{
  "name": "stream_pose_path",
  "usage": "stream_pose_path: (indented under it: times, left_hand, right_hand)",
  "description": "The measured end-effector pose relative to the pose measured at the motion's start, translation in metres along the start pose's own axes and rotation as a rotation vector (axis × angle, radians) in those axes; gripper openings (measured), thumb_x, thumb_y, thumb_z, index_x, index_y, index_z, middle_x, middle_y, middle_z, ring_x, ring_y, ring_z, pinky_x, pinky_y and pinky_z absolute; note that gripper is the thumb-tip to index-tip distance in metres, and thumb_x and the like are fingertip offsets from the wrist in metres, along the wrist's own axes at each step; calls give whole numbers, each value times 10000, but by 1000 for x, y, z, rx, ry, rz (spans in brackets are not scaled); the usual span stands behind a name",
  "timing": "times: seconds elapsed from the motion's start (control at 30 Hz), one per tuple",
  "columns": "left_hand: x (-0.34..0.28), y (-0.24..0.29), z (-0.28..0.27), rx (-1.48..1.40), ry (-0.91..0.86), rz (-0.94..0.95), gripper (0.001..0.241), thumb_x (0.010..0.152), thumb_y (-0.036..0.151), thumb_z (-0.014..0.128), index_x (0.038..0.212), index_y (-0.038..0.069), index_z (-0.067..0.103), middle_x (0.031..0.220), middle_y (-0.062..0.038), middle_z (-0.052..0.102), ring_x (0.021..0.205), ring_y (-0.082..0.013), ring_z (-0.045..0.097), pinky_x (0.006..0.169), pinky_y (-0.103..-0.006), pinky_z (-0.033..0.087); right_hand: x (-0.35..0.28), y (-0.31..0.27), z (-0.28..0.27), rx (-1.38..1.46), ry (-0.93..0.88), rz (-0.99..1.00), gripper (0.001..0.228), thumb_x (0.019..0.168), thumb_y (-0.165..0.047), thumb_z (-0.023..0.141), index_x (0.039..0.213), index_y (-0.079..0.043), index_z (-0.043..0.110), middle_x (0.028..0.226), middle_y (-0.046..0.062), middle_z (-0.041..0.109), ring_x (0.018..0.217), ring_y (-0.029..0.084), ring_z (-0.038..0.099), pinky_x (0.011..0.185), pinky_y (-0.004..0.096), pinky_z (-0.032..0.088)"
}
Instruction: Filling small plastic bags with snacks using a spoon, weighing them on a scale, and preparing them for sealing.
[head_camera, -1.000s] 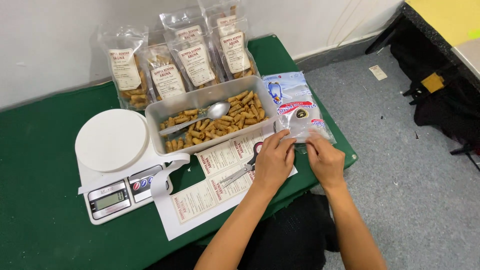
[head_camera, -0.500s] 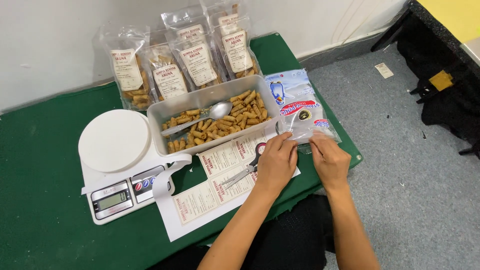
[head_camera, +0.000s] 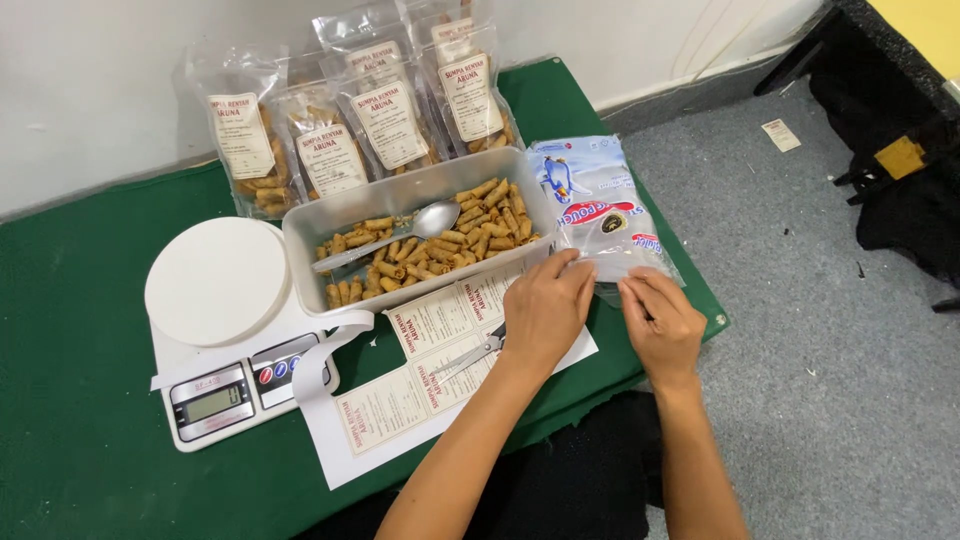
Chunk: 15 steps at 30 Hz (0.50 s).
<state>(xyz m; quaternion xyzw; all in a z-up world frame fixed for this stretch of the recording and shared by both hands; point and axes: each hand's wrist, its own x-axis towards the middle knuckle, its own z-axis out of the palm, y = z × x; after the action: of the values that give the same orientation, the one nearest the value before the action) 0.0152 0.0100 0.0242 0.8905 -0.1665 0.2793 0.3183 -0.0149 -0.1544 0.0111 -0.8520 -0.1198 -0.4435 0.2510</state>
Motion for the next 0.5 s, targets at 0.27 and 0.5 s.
stream_pose_path:
  times: [0.27,0.5]
  left_hand:
    - [-3,-3,-6,-64,14,144,108,903,204,695,985,226,762,1069,35,718,968,-196,712,698,-289,573]
    - [-6,-10,13,-12,86,107,27,889,233,748,916,227,746,950,65,702,861,-146,706,671,-274,553]
  right_hand:
    - [6,-5,-8,51,86,-5,78,913,51,840,921,-15,800,988,153,782,886,326,756,721,378,594]
    - [13,-15,-9,54,54,-94,72,932,13,812,950,-51,785,1006,164,790,935,350,763,699,414,588]
